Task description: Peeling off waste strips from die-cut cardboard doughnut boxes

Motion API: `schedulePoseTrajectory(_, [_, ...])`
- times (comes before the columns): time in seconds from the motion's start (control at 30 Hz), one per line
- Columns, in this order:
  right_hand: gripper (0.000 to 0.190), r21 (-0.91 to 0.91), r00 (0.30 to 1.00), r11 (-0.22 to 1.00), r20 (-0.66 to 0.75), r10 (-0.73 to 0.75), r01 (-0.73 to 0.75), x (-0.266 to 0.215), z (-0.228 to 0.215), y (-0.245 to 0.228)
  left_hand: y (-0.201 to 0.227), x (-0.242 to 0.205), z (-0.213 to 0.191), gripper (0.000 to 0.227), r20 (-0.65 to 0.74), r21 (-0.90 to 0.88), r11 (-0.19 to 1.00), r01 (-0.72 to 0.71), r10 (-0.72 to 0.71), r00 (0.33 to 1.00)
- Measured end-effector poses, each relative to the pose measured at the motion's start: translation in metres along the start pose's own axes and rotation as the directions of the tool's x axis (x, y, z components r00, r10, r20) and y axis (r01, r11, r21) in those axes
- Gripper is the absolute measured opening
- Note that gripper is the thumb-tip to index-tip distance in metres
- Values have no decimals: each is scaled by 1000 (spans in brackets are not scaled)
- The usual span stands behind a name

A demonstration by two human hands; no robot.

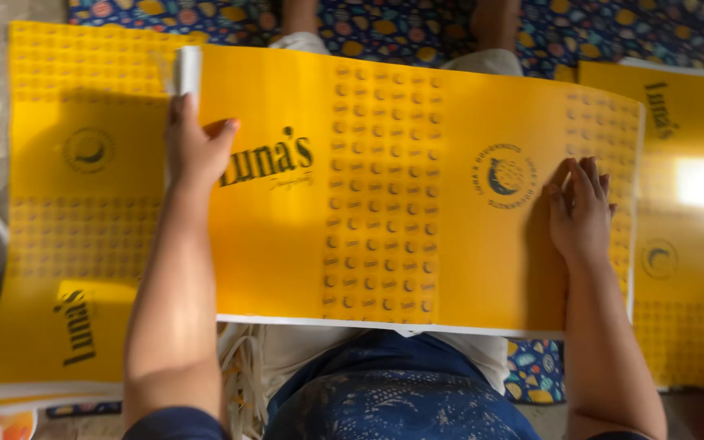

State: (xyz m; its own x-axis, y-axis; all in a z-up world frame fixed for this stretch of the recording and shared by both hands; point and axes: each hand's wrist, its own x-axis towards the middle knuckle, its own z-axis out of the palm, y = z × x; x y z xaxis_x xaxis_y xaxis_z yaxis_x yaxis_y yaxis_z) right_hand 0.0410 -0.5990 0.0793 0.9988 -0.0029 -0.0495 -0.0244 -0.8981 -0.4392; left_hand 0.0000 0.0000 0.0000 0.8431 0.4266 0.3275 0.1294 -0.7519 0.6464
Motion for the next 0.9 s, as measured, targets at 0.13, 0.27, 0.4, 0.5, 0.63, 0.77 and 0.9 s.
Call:
schedulePoseTrajectory(0.13, [46, -63, 935, 933, -8, -356, 354, 16, 23, -42, -50, 30, 34, 66, -44, 1, 994, 106, -106, 993])
schedulePoseTrajectory(0.27, [60, -86, 858, 855, 104, -503, 511, 24, 46, -105, -55, 51, 43, 68, -107, -168, 959, 227, -246, 963])
schedulePoseTrajectory(0.4, [62, 26, 796, 808, 155, -585, 588, 30, 69, -159, -68, 65, 52, 73, -48, -378, 867, 323, -367, 929])
schedulePoseTrajectory(0.5, [61, 71, 759, 779, 187, -624, 623, 31, 76, -199, -39, 65, 26, 60, 51, -368, 803, 470, -487, 872])
schedulePoseTrajectory(0.63, [58, 82, 733, 755, 191, -653, 651, 41, 92, -236, -35, 64, 8, 45, 86, -372, 811, 452, -455, 886])
schedulePoseTrajectory(0.77, [54, 128, 730, 754, 189, -656, 644, 60, 104, -288, -17, 59, -6, 39, 90, -547, 727, 415, -441, 893])
schedulePoseTrajectory(0.9, [52, 123, 692, 713, 176, -700, 690, 86, 133, -340, -19, 53, 1, 36, 43, -604, 708, 365, -429, 902])
